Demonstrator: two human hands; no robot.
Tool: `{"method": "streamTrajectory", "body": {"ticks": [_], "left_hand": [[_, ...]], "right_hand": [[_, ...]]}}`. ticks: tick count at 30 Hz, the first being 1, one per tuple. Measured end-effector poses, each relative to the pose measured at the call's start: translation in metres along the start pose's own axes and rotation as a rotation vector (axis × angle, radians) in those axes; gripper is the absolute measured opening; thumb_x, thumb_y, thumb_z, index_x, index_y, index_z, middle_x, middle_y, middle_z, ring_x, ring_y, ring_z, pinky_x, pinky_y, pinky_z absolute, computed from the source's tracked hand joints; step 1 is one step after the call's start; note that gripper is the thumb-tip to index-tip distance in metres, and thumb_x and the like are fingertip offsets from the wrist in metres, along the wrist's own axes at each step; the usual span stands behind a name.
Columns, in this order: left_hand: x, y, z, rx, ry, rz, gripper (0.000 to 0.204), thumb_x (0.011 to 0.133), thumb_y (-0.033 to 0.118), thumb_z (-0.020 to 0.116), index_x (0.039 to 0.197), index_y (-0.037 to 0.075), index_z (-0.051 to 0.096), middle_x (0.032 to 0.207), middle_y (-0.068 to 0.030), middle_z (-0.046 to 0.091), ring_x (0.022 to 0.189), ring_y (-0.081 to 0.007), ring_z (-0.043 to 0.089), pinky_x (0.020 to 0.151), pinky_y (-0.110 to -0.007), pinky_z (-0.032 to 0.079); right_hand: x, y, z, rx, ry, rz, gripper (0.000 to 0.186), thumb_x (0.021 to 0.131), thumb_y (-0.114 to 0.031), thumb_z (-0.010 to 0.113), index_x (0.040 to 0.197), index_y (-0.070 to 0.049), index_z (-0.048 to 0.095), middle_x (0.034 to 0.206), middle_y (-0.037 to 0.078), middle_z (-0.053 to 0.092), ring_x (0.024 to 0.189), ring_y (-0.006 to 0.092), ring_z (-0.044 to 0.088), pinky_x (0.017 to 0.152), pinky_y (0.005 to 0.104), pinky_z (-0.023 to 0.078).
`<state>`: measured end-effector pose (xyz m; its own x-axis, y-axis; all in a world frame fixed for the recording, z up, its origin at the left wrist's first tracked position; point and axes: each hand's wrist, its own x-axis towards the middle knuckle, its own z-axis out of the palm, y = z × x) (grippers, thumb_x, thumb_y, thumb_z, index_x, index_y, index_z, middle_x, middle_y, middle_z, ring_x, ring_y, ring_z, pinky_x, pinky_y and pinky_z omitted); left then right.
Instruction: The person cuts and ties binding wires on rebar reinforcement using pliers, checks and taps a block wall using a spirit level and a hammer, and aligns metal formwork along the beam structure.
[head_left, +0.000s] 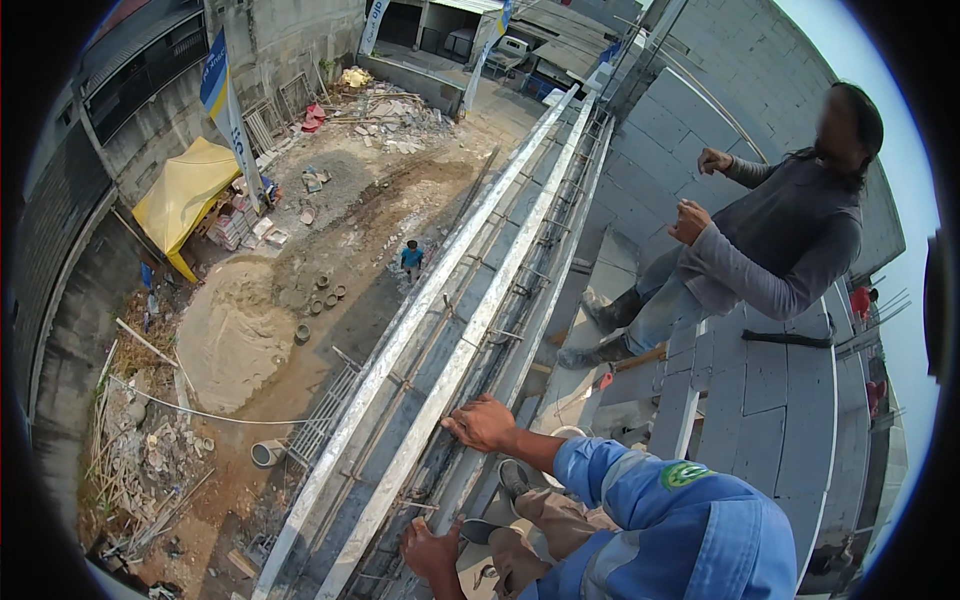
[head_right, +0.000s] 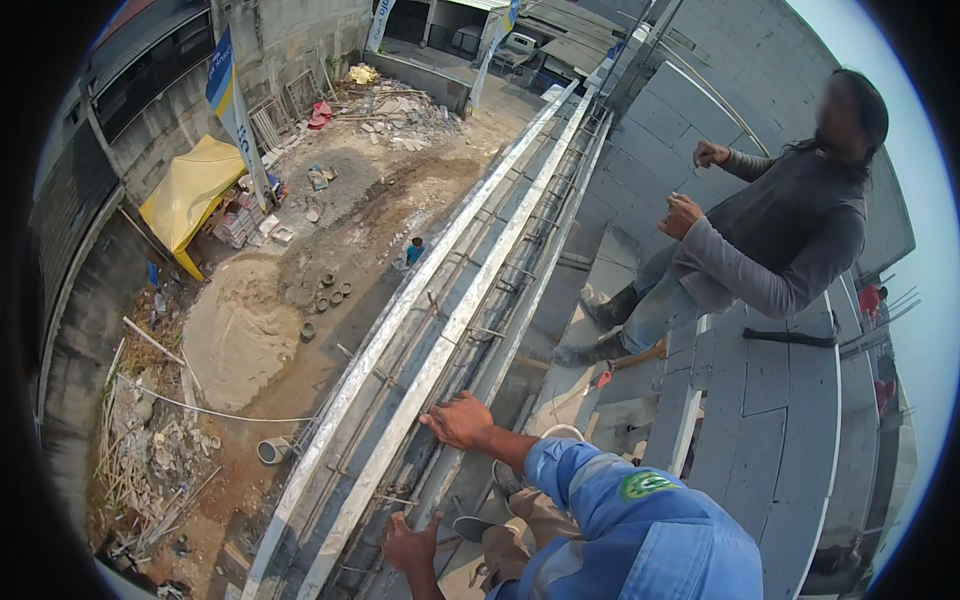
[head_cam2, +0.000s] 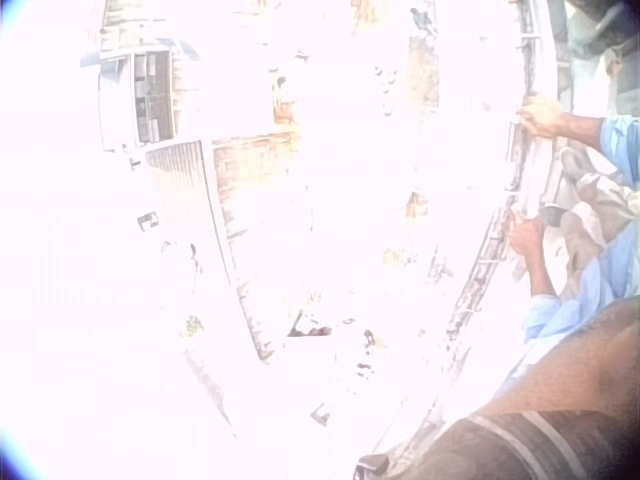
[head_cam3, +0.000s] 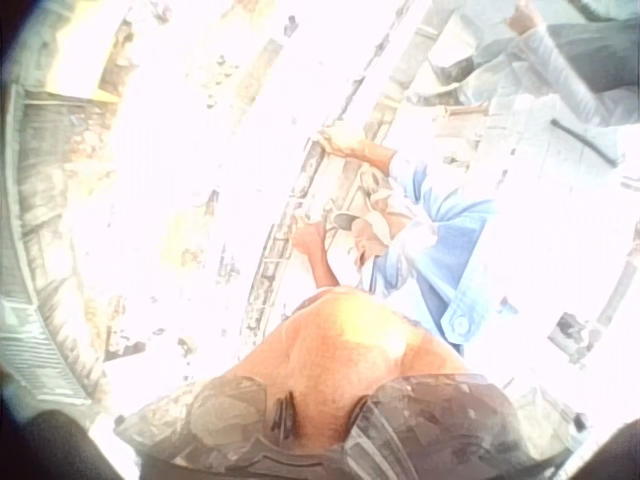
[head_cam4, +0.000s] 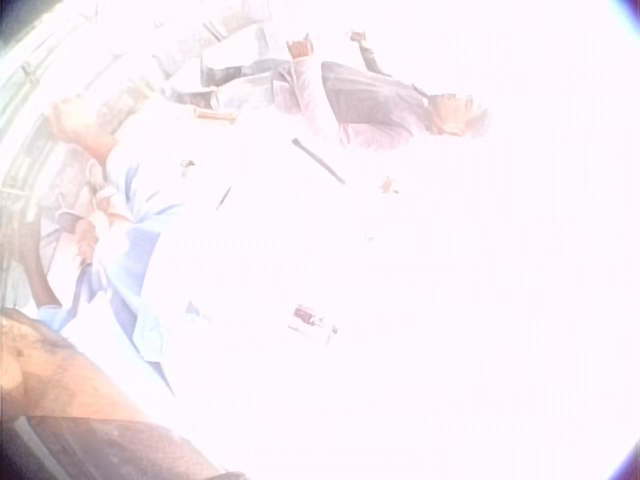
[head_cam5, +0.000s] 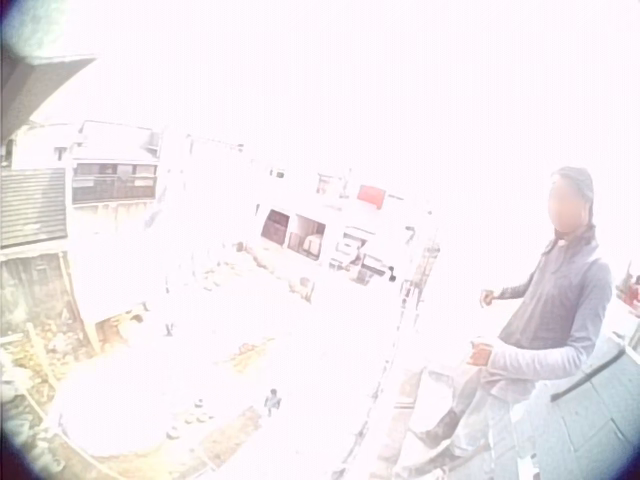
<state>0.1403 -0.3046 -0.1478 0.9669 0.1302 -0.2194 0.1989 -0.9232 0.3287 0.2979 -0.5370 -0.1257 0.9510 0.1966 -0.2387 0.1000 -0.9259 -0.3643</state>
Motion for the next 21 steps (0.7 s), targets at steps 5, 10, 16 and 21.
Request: {"method": "streamTrajectory", "body": {"ticks": [5, 10, 16, 21], "left_hand": [[-0.002, 0.002, -0.002, 0.017, -0.053, -0.048, 0.077, 0.051, 0.067, 0.079, 0.091, 0.003, 0.065, 0.090, -0.0140, 0.067, 0.088, -0.0325, 0.064, 0.080, -0.043, 0.050], [-0.002, -0.001, 0.001, 0.018, -0.035, -0.031, 0.075, 0.052, 0.066, 0.079, 0.091, 0.003, 0.065, 0.090, -0.0135, 0.066, 0.089, -0.0325, 0.063, 0.081, -0.043, 0.049], [0.005, 0.008, -0.016, -0.012, -0.097, -0.043, 0.078, 0.055, 0.066, 0.077, 0.097, 0.002, 0.065, 0.097, -0.0155, 0.066, 0.093, -0.0341, 0.063, 0.083, -0.045, 0.049], [0.004, 0.011, -0.024, -0.029, -0.108, -0.029, 0.078, 0.061, 0.066, 0.074, 0.102, 0.000, 0.064, 0.100, -0.0182, 0.066, 0.095, -0.0360, 0.063, 0.082, -0.046, 0.050]], "right_hand": [[0.000, -0.001, -0.006, -0.025, -0.097, 0.028, 0.048, 0.100, -0.045, 0.037, 0.092, -0.010, 0.070, 0.081, 0.011, 0.069, 0.084, 0.0274, 0.065, 0.088, 0.0400, 0.041], [0.001, -0.003, -0.006, -0.029, -0.106, 0.039, 0.048, 0.100, -0.045, 0.038, 0.092, -0.011, 0.071, 0.083, 0.009, 0.069, 0.086, 0.0263, 0.064, 0.089, 0.0395, 0.041], [0.004, -0.004, -0.004, -0.038, -0.121, 0.041, 0.048, 0.100, -0.044, 0.037, 0.093, -0.011, 0.070, 0.082, 0.010, 0.069, 0.086, 0.0264, 0.064, 0.089, 0.0389, 0.039], [0.002, -0.006, -0.006, -0.016, -0.112, 0.070, 0.048, 0.100, -0.045, 0.036, 0.096, -0.011, 0.070, 0.086, 0.011, 0.068, 0.088, 0.0281, 0.063, 0.088, 0.0399, 0.040]]}}
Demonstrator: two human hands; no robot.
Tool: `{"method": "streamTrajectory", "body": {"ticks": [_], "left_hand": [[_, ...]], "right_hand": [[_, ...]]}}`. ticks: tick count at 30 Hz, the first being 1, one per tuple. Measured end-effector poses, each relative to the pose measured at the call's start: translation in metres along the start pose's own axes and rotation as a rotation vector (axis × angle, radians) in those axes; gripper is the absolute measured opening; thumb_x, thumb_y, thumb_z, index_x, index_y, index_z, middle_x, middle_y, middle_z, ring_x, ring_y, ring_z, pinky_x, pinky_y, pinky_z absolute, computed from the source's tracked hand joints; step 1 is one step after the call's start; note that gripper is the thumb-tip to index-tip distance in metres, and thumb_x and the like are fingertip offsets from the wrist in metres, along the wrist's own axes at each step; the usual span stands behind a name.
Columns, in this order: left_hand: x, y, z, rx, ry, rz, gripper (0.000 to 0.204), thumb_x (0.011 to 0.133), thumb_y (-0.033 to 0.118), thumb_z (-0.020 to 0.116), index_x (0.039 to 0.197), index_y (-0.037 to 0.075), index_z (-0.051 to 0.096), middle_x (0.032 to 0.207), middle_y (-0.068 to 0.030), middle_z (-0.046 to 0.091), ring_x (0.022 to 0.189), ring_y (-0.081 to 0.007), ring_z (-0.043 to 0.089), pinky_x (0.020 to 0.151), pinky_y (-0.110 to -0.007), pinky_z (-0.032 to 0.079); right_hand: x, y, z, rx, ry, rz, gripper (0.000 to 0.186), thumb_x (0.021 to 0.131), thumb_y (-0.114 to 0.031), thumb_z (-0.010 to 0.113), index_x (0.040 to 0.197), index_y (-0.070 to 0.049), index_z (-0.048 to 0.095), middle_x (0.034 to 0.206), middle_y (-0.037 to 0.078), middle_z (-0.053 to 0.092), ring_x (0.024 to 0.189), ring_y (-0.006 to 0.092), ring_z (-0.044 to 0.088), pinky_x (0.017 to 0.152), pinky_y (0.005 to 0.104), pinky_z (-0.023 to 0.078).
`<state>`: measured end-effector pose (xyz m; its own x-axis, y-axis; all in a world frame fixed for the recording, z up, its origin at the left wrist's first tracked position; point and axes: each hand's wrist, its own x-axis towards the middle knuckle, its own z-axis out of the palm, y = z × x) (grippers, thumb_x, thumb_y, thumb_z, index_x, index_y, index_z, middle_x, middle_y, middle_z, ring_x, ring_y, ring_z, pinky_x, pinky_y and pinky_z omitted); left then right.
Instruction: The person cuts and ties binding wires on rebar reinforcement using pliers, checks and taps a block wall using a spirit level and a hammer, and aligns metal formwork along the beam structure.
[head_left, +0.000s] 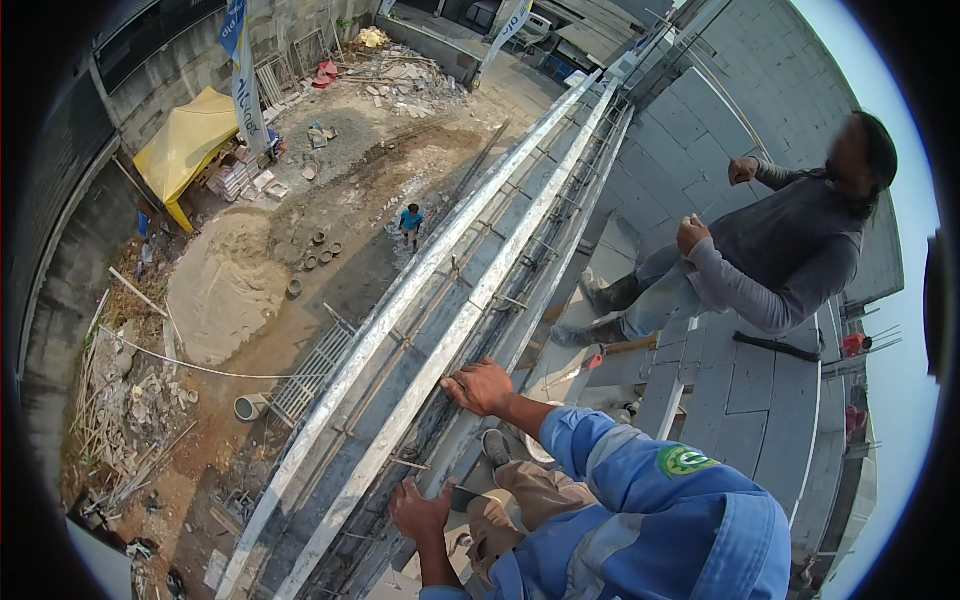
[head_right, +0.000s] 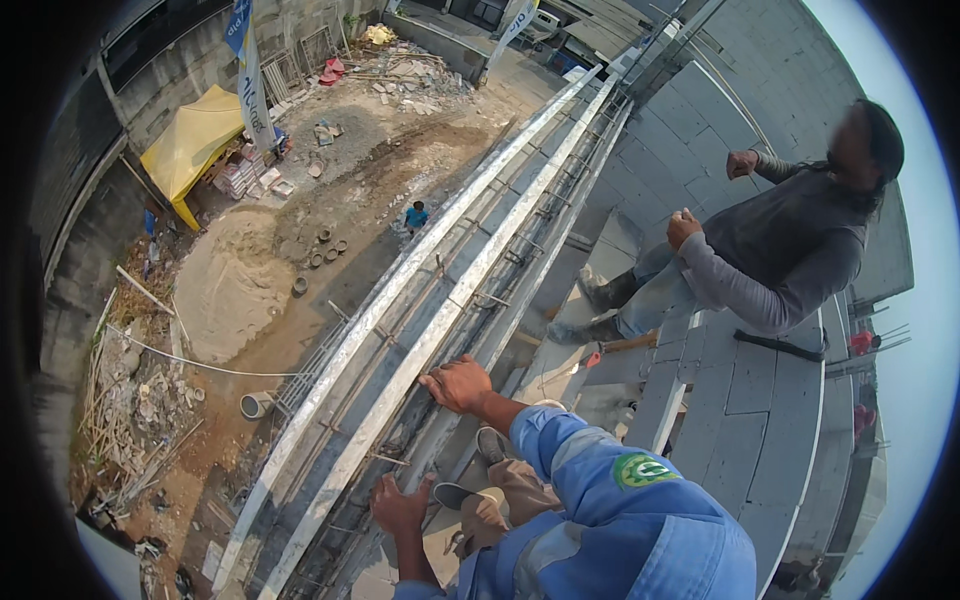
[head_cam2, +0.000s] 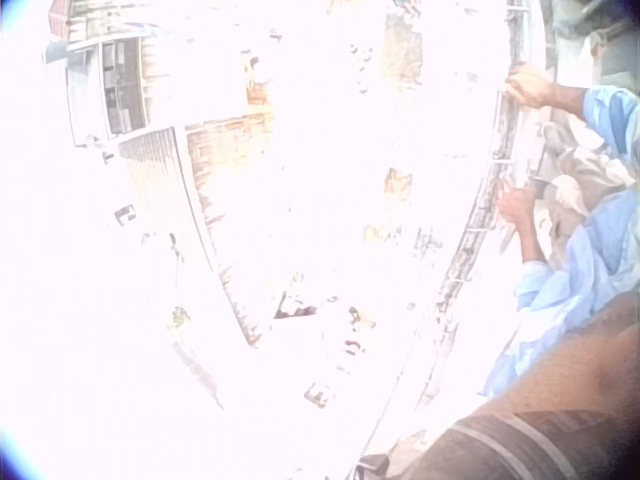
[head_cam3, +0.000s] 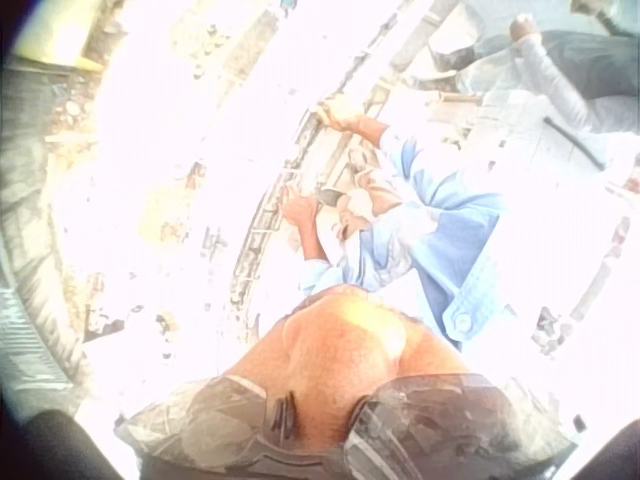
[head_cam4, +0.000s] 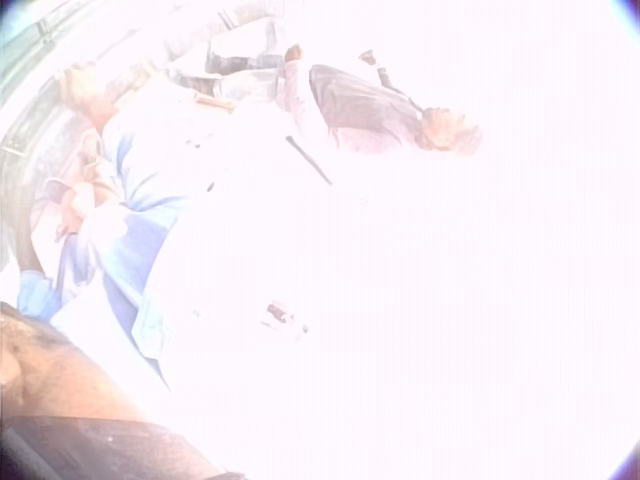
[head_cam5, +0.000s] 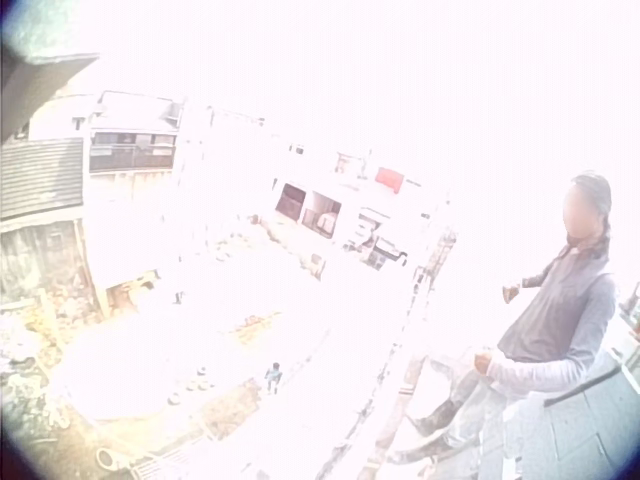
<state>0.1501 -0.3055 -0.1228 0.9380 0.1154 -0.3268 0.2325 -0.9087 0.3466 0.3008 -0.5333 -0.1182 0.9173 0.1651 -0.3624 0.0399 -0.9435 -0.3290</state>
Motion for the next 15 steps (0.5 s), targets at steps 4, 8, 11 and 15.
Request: {"method": "streamTrajectory", "body": {"ticks": [4, 8, 11, 15], "left_hand": [[0.001, -0.007, 0.012, -0.097, 0.051, -0.059, 0.074, 0.066, 0.066, 0.071, 0.100, 0.001, 0.066, 0.097, -0.0181, 0.066, 0.095, -0.0365, 0.062, 0.085, -0.046, 0.047], [0.001, -0.008, 0.016, -0.106, 0.000, -0.122, 0.075, 0.068, 0.068, 0.068, 0.102, 0.001, 0.066, 0.100, -0.0199, 0.066, 0.098, -0.0363, 0.062, 0.086, -0.046, 0.047], [-0.002, -0.005, 0.008, -0.031, -0.024, -0.071, 0.078, 0.067, 0.070, 0.068, 0.102, 0.001, 0.067, 0.101, -0.0188, 0.066, 0.098, -0.0351, 0.062, 0.088, -0.046, 0.047], [0.002, 0.003, 0.002, -0.002, 0.018, -0.050, 0.084, 0.062, 0.075, 0.068, 0.102, 0.001, 0.067, 0.102, -0.0179, 0.067, 0.098, -0.0340, 0.063, 0.089, -0.045, 0.048]], "right_hand": [[0.000, -0.003, -0.003, -0.037, 0.009, -0.006, 0.044, 0.099, -0.041, 0.038, 0.100, -0.012, 0.071, 0.092, 0.009, 0.069, 0.094, 0.0258, 0.063, 0.089, 0.0386, 0.040], [0.000, -0.004, -0.001, -0.073, 0.036, -0.024, 0.043, 0.099, -0.041, 0.040, 0.101, -0.012, 0.071, 0.094, 0.010, 0.069, 0.096, 0.0265, 0.062, 0.089, 0.0376, 0.040], [0.002, -0.002, 0.000, -0.059, 0.025, -0.030, 0.043, 0.098, -0.041, 0.040, 0.100, -0.011, 0.071, 0.094, 0.010, 0.069, 0.096, 0.0270, 0.062, 0.088, 0.0377, 0.041], [0.002, -0.003, -0.008, -0.058, 0.063, -0.020, 0.042, 0.098, -0.040, 0.043, 0.095, -0.009, 0.071, 0.093, 0.011, 0.070, 0.094, 0.0276, 0.062, 0.087, 0.0401, 0.041]]}}
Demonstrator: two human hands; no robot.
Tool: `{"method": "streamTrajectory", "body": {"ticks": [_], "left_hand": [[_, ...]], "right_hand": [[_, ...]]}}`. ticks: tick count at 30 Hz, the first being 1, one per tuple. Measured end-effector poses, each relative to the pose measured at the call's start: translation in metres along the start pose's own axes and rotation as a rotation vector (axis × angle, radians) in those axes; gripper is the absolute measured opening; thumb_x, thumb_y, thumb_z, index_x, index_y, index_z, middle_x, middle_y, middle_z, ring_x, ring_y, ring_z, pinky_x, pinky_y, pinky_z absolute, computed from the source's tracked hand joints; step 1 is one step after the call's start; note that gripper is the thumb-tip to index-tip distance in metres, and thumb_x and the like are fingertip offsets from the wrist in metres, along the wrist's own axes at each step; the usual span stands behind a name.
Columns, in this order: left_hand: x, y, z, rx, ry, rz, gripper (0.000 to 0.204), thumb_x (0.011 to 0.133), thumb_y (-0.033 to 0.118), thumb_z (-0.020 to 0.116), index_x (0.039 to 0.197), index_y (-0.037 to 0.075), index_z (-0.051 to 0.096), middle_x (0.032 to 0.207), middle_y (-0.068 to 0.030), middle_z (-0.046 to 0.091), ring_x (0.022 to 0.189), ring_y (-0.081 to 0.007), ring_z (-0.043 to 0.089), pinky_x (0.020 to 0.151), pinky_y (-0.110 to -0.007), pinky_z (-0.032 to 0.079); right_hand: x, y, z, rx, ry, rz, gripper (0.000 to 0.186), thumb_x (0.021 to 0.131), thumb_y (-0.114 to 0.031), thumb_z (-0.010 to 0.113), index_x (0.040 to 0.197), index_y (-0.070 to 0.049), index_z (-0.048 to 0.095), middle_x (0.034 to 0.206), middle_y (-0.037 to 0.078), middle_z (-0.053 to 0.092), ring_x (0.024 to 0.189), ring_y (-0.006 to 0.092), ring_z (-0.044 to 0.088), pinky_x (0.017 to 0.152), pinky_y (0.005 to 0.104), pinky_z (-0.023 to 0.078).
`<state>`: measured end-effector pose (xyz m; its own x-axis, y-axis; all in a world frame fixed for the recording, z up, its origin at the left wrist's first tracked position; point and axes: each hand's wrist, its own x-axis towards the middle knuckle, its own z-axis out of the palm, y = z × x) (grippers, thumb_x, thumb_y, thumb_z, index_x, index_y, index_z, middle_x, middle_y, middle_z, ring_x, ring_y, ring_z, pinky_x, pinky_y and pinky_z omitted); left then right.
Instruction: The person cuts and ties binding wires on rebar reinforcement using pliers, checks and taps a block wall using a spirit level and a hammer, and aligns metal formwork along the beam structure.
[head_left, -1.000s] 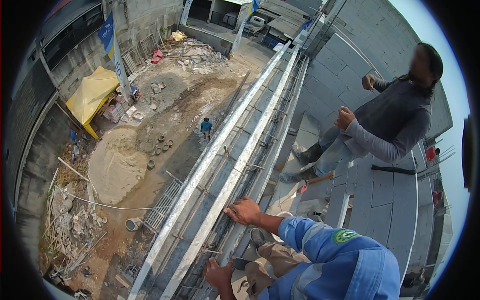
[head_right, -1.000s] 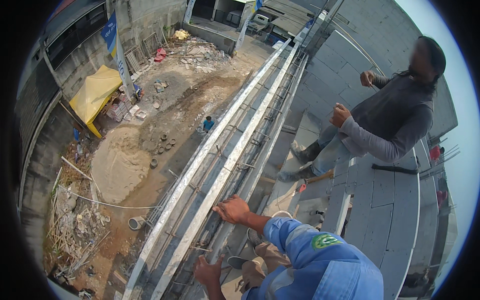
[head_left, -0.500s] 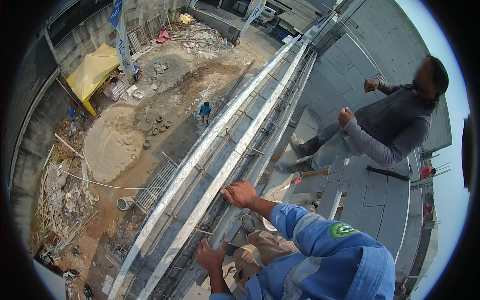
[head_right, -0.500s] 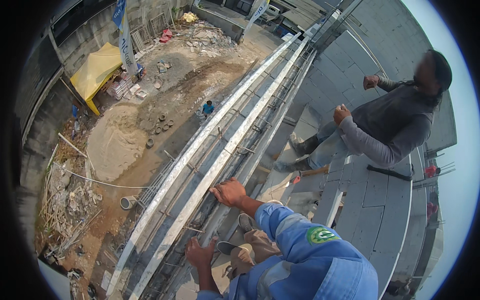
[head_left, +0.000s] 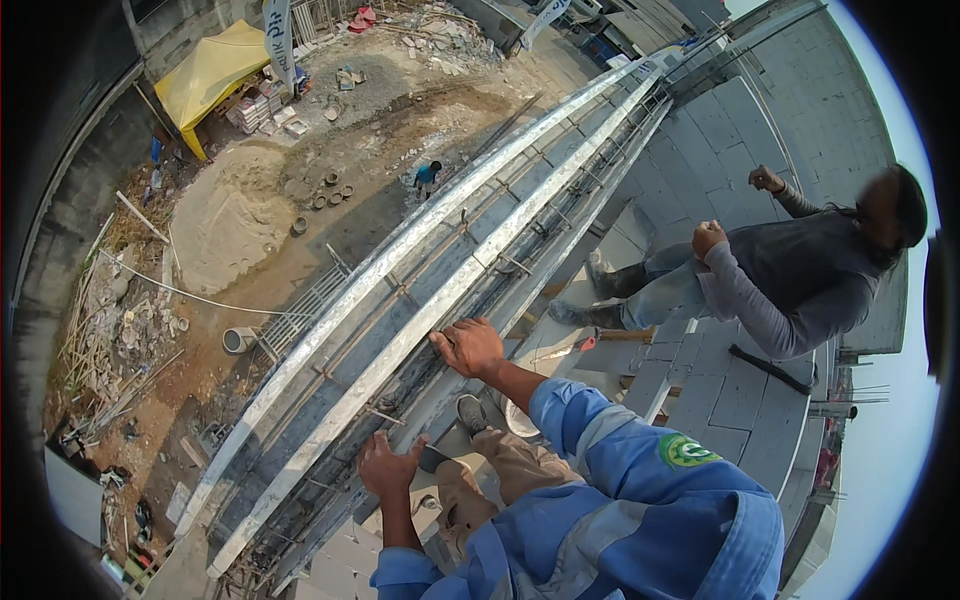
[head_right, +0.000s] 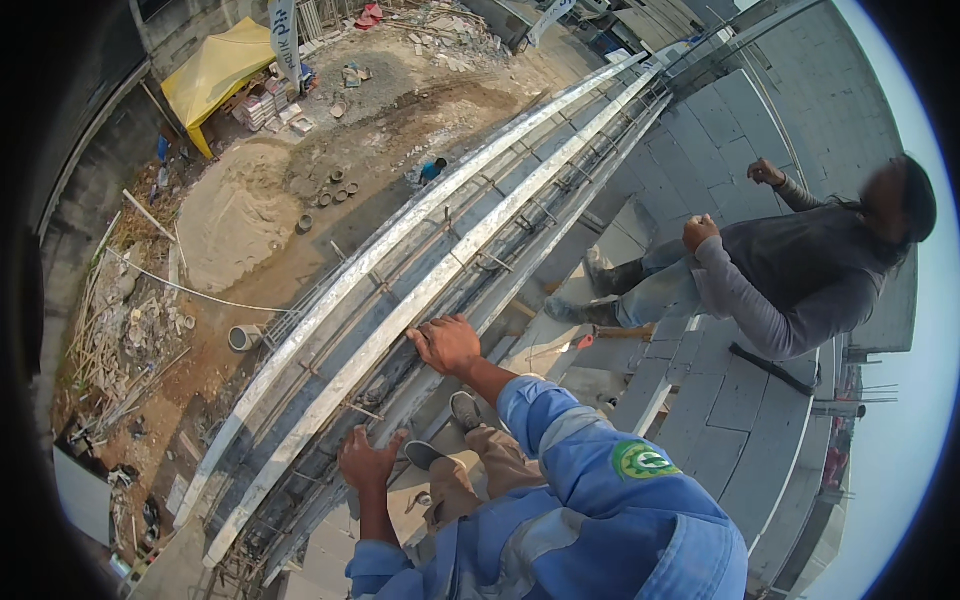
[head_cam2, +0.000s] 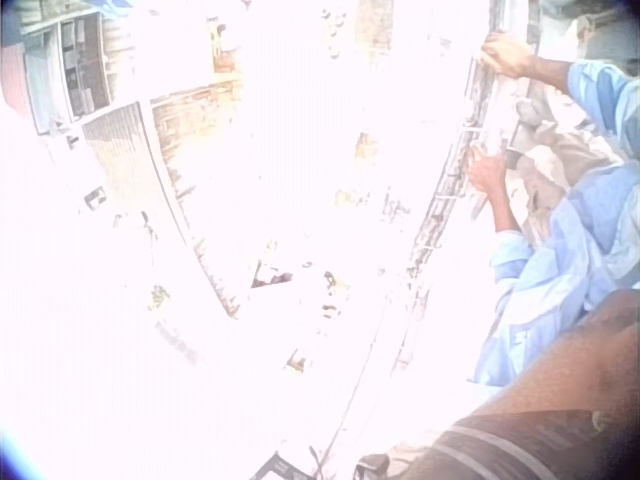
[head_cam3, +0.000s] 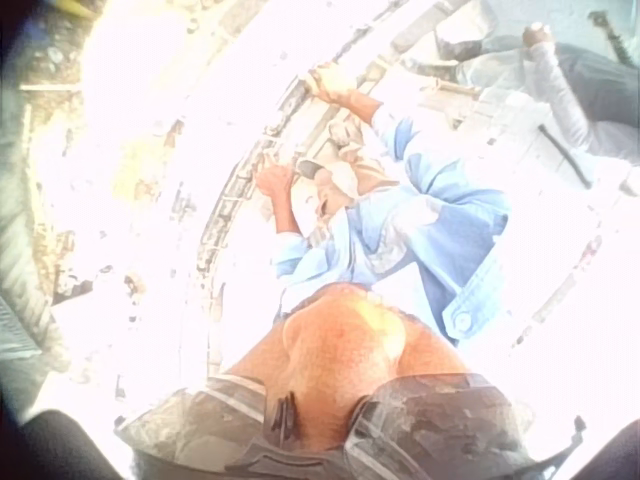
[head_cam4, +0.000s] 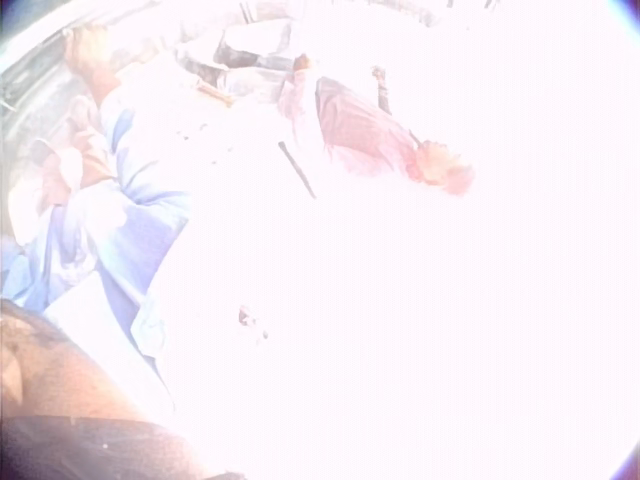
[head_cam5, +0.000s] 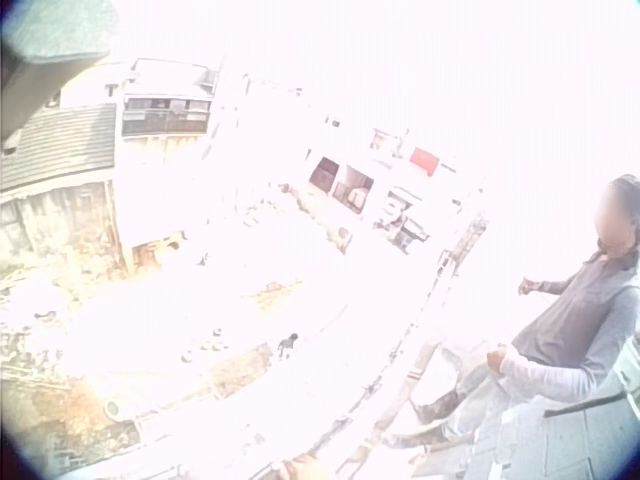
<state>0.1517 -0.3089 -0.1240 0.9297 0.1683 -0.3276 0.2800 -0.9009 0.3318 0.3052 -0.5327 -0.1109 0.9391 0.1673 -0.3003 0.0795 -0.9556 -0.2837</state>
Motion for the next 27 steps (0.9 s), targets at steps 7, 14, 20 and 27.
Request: {"method": "streamTrajectory", "body": {"ticks": [7, 14, 20, 27], "left_hand": [[-0.004, -0.005, 0.005, 0.003, -0.090, -0.045, 0.081, 0.065, 0.073, 0.068, 0.106, 0.004, 0.067, 0.107, -0.0191, 0.066, 0.104, -0.0335, 0.062, 0.091, -0.044, 0.048], [-0.002, -0.018, 0.020, 0.045, 0.047, 0.037, 0.084, 0.057, 0.071, 0.075, 0.108, 0.005, 0.067, 0.117, -0.0214, 0.064, 0.108, -0.0347, 0.062, 0.091, -0.044, 0.050], [0.004, -0.024, 0.015, 0.002, 0.017, 0.021, 0.085, 0.053, 0.070, 0.078, 0.108, 0.006, 0.067, 0.111, -0.0202, 0.066, 0.102, -0.0340, 0.064, 0.089, -0.044, 0.050], [-0.002, -0.016, -0.002, -0.022, -0.075, -0.060, 0.085, 0.051, 0.067, 0.081, 0.108, 0.007, 0.064, 0.096, -0.0131, 0.070, 0.093, -0.0313, 0.065, 0.083, -0.044, 0.051]], "right_hand": [[0.003, 0.001, 0.011, 0.063, -0.081, 0.020, 0.046, 0.099, -0.043, 0.039, 0.101, -0.010, 0.071, 0.096, 0.013, 0.070, 0.099, 0.0283, 0.063, 0.096, 0.0419, 0.039], [0.001, 0.007, 0.009, 0.075, 0.051, -0.035, 0.049, 0.097, -0.048, 0.040, 0.101, -0.008, 0.069, 0.096, 0.014, 0.069, 0.099, 0.0296, 0.063, 0.094, 0.0438, 0.041], [0.002, 0.004, 0.002, 0.116, -0.029, -0.060, 0.055, 0.096, -0.053, 0.040, 0.101, -0.006, 0.067, 0.102, 0.016, 0.068, 0.102, 0.0300, 0.062, 0.093, 0.0442, 0.041], [-0.033, 0.050, -0.002, 0.301, 0.615, -0.067, 0.044, 0.089, -0.039, 0.062, 0.115, -0.003, 0.059, 0.113, 0.014, 0.057, 0.108, 0.0304, 0.053, 0.104, 0.0463, 0.031]]}}
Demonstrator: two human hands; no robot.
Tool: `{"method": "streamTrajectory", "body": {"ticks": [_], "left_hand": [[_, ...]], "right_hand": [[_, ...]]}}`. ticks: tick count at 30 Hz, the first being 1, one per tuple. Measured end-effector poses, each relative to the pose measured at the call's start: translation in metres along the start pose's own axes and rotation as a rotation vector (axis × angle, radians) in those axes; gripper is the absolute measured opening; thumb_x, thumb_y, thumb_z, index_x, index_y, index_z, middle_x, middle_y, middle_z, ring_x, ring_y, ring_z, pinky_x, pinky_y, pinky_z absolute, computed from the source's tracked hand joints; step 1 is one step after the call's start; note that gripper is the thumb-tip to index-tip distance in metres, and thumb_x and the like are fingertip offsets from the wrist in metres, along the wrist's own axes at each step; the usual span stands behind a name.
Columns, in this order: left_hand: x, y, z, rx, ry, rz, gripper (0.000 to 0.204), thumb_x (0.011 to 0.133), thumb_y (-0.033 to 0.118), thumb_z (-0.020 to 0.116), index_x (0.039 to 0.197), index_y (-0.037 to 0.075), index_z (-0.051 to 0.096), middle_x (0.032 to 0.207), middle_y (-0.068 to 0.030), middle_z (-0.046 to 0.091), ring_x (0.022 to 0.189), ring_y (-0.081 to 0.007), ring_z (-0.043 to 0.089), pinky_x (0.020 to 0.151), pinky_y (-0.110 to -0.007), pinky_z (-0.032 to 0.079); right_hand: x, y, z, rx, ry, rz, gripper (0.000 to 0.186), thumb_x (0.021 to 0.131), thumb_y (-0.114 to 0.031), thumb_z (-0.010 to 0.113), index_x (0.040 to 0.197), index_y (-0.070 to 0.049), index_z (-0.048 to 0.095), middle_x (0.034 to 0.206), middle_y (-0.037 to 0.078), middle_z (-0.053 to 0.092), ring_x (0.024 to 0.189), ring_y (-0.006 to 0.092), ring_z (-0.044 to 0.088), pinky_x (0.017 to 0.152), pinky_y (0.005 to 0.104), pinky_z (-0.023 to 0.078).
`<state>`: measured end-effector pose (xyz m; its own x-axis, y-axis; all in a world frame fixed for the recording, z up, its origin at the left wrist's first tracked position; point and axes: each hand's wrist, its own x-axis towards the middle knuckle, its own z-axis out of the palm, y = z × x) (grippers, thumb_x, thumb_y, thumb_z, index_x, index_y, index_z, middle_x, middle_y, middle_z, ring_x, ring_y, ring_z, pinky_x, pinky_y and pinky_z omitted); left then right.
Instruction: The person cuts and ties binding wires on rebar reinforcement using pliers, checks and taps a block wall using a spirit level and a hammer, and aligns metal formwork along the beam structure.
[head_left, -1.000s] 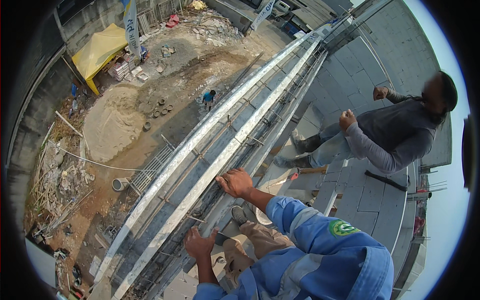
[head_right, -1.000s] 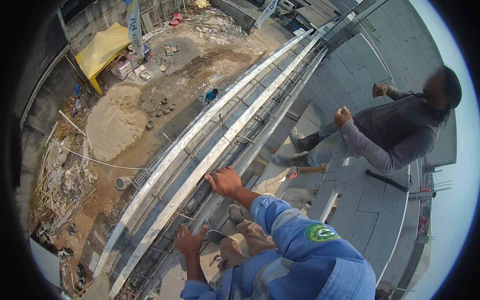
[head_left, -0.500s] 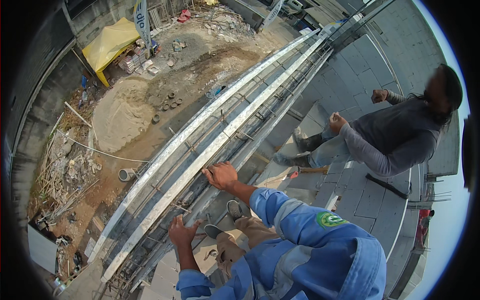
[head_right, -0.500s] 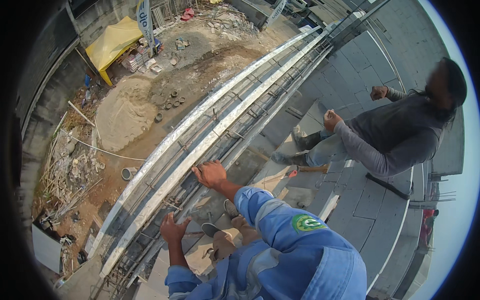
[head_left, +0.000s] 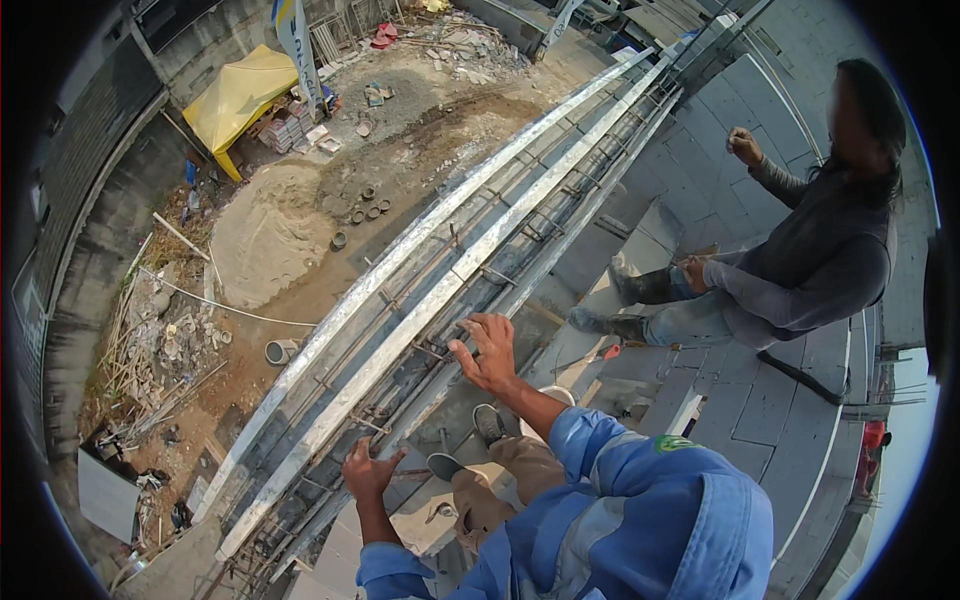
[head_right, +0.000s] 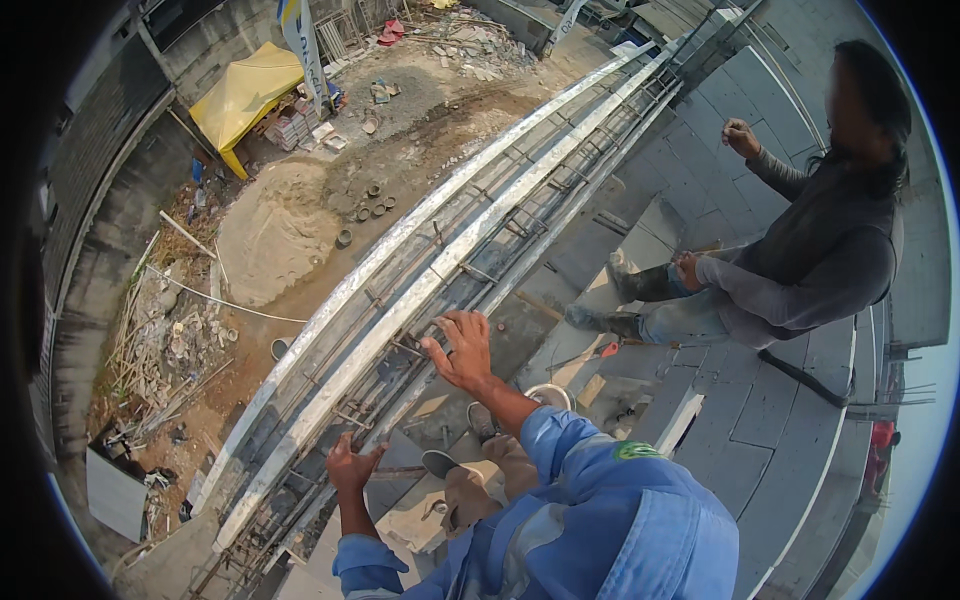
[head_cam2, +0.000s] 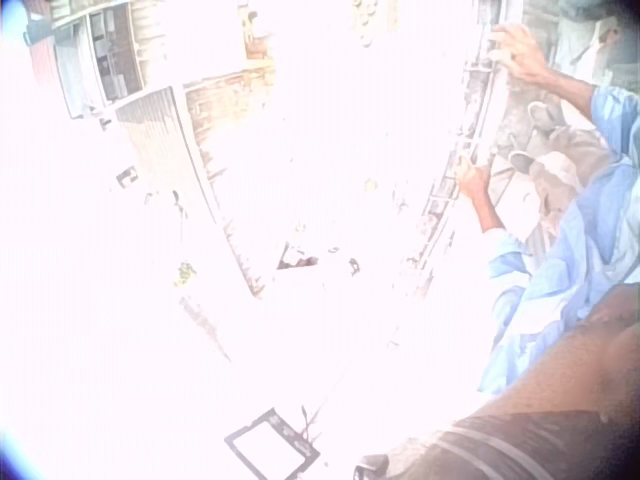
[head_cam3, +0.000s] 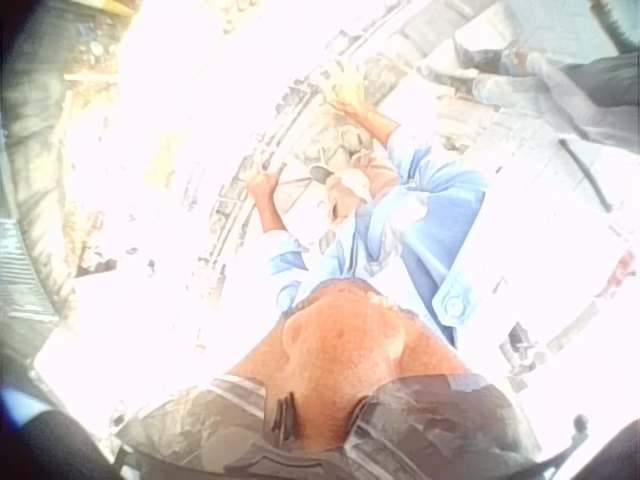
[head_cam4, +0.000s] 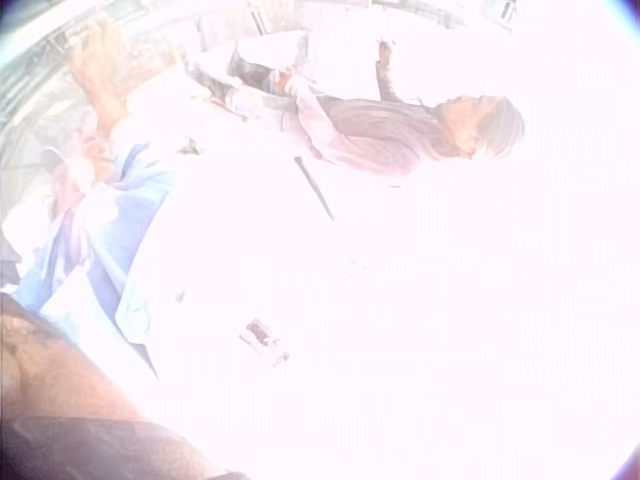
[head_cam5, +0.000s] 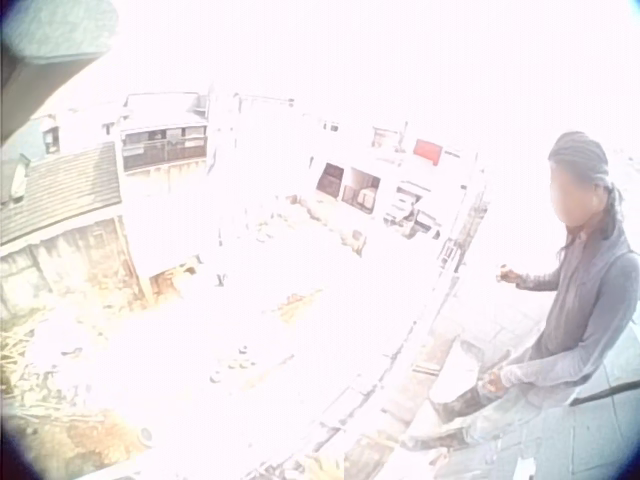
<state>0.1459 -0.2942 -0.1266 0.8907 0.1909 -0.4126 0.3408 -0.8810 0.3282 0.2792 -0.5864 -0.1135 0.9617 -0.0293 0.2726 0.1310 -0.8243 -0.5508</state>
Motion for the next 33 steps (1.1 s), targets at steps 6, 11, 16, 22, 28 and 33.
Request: {"method": "streamTrajectory", "body": {"ticks": [6, 11, 16, 22, 28, 33], "left_hand": [[-0.004, 0.007, 0.009, 0.071, 0.009, -0.061, 0.086, 0.049, 0.064, 0.084, 0.111, 0.008, 0.065, 0.114, -0.0153, 0.065, 0.102, -0.0350, 0.063, 0.086, -0.045, 0.051], [-0.007, 0.014, 0.009, 0.114, -0.021, -0.064, 0.085, 0.050, 0.063, 0.084, 0.111, 0.007, 0.065, 0.115, -0.0174, 0.065, 0.103, -0.0361, 0.062, 0.084, -0.046, 0.052], [0.002, 0.007, 0.008, 0.089, 0.019, -0.083, 0.077, 0.049, 0.056, 0.087, 0.104, 0.005, 0.065, 0.107, -0.0176, 0.067, 0.103, -0.0364, 0.062, 0.083, -0.047, 0.052], [-0.002, 0.004, 0.005, 0.069, 0.036, -0.061, 0.079, 0.053, 0.052, 0.087, 0.109, 0.003, 0.062, 0.092, -0.0138, 0.069, 0.094, -0.0364, 0.062, 0.084, -0.045, 0.050], [-0.008, 0.002, -0.011, 0.046, -0.022, -0.105, 0.079, 0.054, 0.052, 0.087, 0.111, 0.003, 0.062, 0.094, -0.0141, 0.069, 0.094, -0.0355, 0.061, 0.082, -0.047, 0.050], [0.008, 0.021, 0.031, 0.079, 0.095, 0.039, 0.078, 0.054, 0.052, 0.087, 0.111, 0.005, 0.063, 0.097, -0.0130, 0.068, 0.098, -0.0350, 0.060, 0.085, -0.047, 0.049]], "right_hand": [[0.036, 0.097, 0.021, 1.097, 0.891, 1.813, 0.068, 0.096, -0.058, 0.036, 0.133, -0.002, 0.049, 0.134, 0.017, 0.049, 0.125, 0.0344, 0.045, 0.109, 0.0475, 0.031], [0.040, 0.118, 0.054, 1.766, 0.738, 1.261, 0.073, 0.095, -0.064, 0.031, 0.134, -0.004, 0.050, 0.134, 0.015, 0.052, 0.121, 0.0340, 0.051, 0.106, 0.0460, 0.039], [0.030, 0.126, 0.068, 1.637, 0.643, 1.389, 0.074, 0.095, -0.064, 0.031, 0.135, -0.004, 0.049, 0.131, 0.014, 0.055, 0.118, 0.0308, 0.053, 0.102, 0.0428, 0.042], [-0.032, 0.127, 0.089, 1.328, 0.513, 1.636, 0.102, 0.081, -0.082, 0.035, 0.137, 0.003, 0.044, 0.136, 0.021, 0.050, 0.123, 0.0334, 0.050, 0.101, 0.0444, 0.041], [0.006, 0.089, 0.110, 1.913, 0.802, 1.495, 0.088, 0.088, -0.071, 0.041, 0.139, 0.000, 0.043, 0.136, 0.016, 0.051, 0.121, 0.0363, 0.051, 0.102, 0.0456, 0.042], [-0.006, 0.147, 0.094, 1.411, 0.592, 1.444, 0.081, 0.091, -0.070, 0.035, 0.133, -0.002, 0.051, 0.122, 0.014, 0.059, 0.110, 0.0286, 0.057, 0.086, 0.0442, 0.046]]}}
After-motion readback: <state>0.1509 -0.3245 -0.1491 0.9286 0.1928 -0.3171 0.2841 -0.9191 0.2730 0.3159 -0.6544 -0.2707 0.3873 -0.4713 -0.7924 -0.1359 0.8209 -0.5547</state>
